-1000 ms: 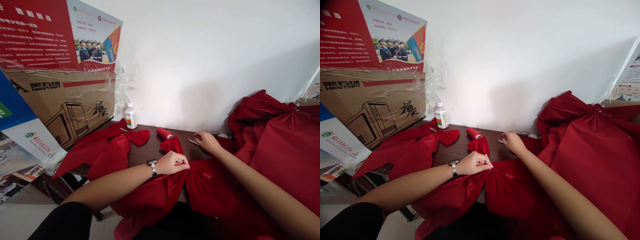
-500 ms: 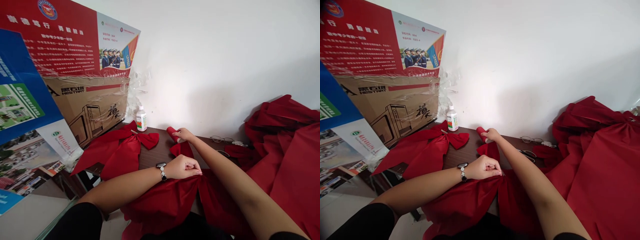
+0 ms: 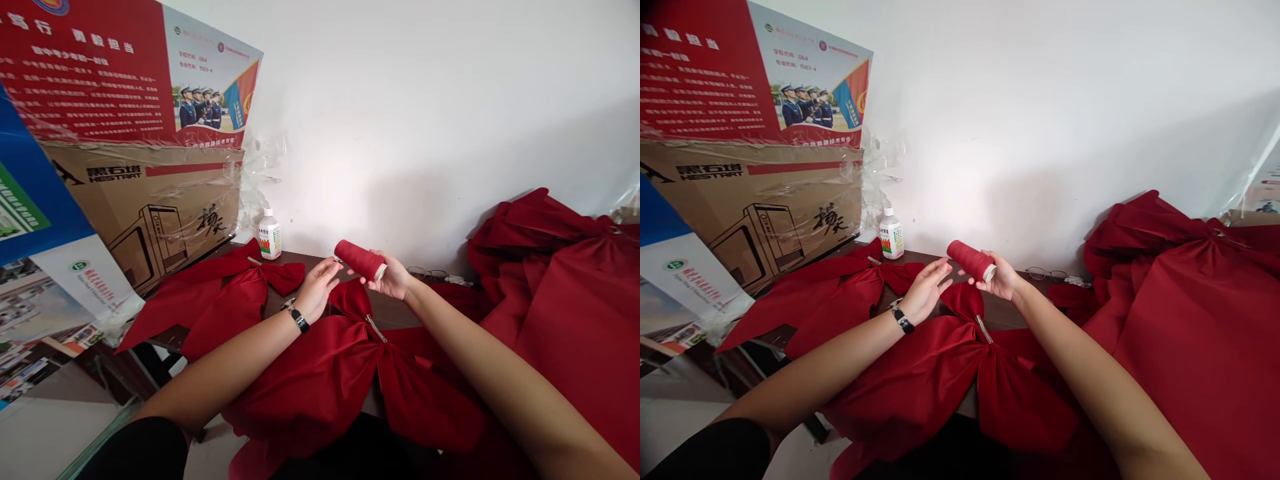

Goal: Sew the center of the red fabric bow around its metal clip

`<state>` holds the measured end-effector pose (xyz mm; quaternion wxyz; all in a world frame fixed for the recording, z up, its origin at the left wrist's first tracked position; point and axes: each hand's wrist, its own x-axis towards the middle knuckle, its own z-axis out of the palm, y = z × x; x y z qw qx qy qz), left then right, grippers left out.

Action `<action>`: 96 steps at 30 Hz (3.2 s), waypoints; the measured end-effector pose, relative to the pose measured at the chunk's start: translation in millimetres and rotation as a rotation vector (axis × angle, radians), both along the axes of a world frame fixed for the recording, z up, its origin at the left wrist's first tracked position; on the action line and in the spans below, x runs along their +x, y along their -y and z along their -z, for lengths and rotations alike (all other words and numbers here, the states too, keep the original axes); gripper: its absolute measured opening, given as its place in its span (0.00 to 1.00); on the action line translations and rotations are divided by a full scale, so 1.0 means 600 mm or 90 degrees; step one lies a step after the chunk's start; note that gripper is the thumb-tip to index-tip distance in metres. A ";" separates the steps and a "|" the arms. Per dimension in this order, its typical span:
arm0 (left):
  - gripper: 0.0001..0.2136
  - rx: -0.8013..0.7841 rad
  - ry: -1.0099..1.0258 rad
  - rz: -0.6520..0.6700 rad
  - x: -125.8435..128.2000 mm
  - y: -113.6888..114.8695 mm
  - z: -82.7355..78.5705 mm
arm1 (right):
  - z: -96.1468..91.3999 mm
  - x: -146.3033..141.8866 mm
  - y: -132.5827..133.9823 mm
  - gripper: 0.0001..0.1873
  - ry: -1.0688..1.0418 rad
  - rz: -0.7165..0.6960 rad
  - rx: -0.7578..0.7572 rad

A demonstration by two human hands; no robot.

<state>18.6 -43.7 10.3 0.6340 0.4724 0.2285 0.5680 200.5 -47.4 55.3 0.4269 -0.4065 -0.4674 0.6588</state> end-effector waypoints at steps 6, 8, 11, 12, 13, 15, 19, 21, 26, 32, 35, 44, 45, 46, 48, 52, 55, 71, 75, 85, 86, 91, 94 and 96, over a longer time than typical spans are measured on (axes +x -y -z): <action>0.14 -0.033 0.074 0.179 -0.003 -0.015 0.002 | 0.014 -0.015 0.000 0.26 0.050 -0.047 -0.070; 0.14 -0.028 0.085 0.147 -0.001 -0.014 0.004 | 0.015 -0.013 -0.003 0.27 0.074 -0.057 -0.080; 0.14 -0.015 0.083 0.073 -0.001 -0.016 0.004 | 0.015 -0.004 -0.004 0.33 0.151 -0.066 -0.080; 0.13 -0.006 0.075 0.043 -0.002 -0.017 0.003 | 0.014 -0.001 -0.004 0.34 0.194 -0.064 -0.072; 0.13 0.011 0.060 0.004 -0.003 -0.018 0.003 | 0.014 0.002 -0.004 0.35 0.237 -0.059 -0.060; 0.13 0.054 0.025 -0.079 -0.004 -0.022 0.003 | 0.013 0.005 -0.004 0.33 0.299 -0.043 -0.028; 0.13 0.106 -0.014 -0.158 -0.002 -0.028 0.010 | 0.012 0.001 -0.004 0.17 0.309 -0.012 0.041; 0.13 0.108 -0.014 -0.160 0.000 -0.028 0.013 | 0.014 -0.004 -0.005 0.13 0.314 -0.003 0.066; 0.15 0.094 -0.008 -0.176 -0.001 -0.030 0.011 | 0.019 -0.004 -0.011 0.15 0.307 0.036 0.134; 0.18 0.071 -0.021 -0.196 -0.011 -0.040 0.006 | 0.002 0.009 -0.014 0.13 0.257 0.134 0.281; 0.15 0.112 -0.058 -0.191 -0.007 -0.036 0.009 | -0.003 0.009 -0.008 0.13 0.194 0.152 0.321; 0.08 0.349 -0.310 -0.119 0.009 -0.004 0.017 | 0.005 -0.017 0.008 0.19 0.016 -0.048 0.201; 0.08 0.351 -0.322 -0.122 0.010 -0.002 0.018 | 0.006 -0.020 0.009 0.19 0.009 -0.057 0.191; 0.08 0.348 -0.331 -0.129 0.011 0.000 0.019 | 0.008 -0.024 0.009 0.18 0.004 -0.064 0.183; 0.08 0.339 -0.338 -0.150 0.014 0.001 0.021 | 0.011 -0.028 0.009 0.18 0.000 -0.069 0.169; 0.08 0.319 -0.334 -0.172 0.016 -0.004 0.025 | 0.020 -0.031 0.005 0.17 0.001 -0.057 0.150; 0.08 0.311 -0.340 -0.157 0.015 -0.008 0.027 | 0.025 -0.028 -0.001 0.19 -0.007 -0.025 0.147; 0.08 0.334 -0.372 -0.077 0.017 0.016 0.017 | 0.052 0.075 -0.130 0.12 0.189 0.306 0.323; 0.10 0.298 -0.376 -0.016 0.021 0.024 0.019 | 0.060 0.079 -0.138 0.11 0.260 0.305 0.339; 0.11 0.274 -0.408 0.087 0.018 0.040 0.006 | 0.041 0.088 -0.115 0.14 0.388 0.354 0.338; 0.11 0.279 -0.411 0.089 0.018 0.040 0.005 | 0.031 0.087 -0.108 0.15 0.382 0.379 0.357; 0.12 0.289 -0.412 0.100 0.018 0.037 0.008 | -0.068 0.067 -0.011 0.17 0.314 0.435 0.534; 0.12 0.301 -0.396 0.106 0.019 0.035 0.012 | -0.135 0.043 0.090 0.16 0.263 0.354 0.712; 0.12 0.299 -0.382 0.105 0.019 0.036 0.013 | -0.154 0.029 0.151 0.14 0.244 0.373 0.774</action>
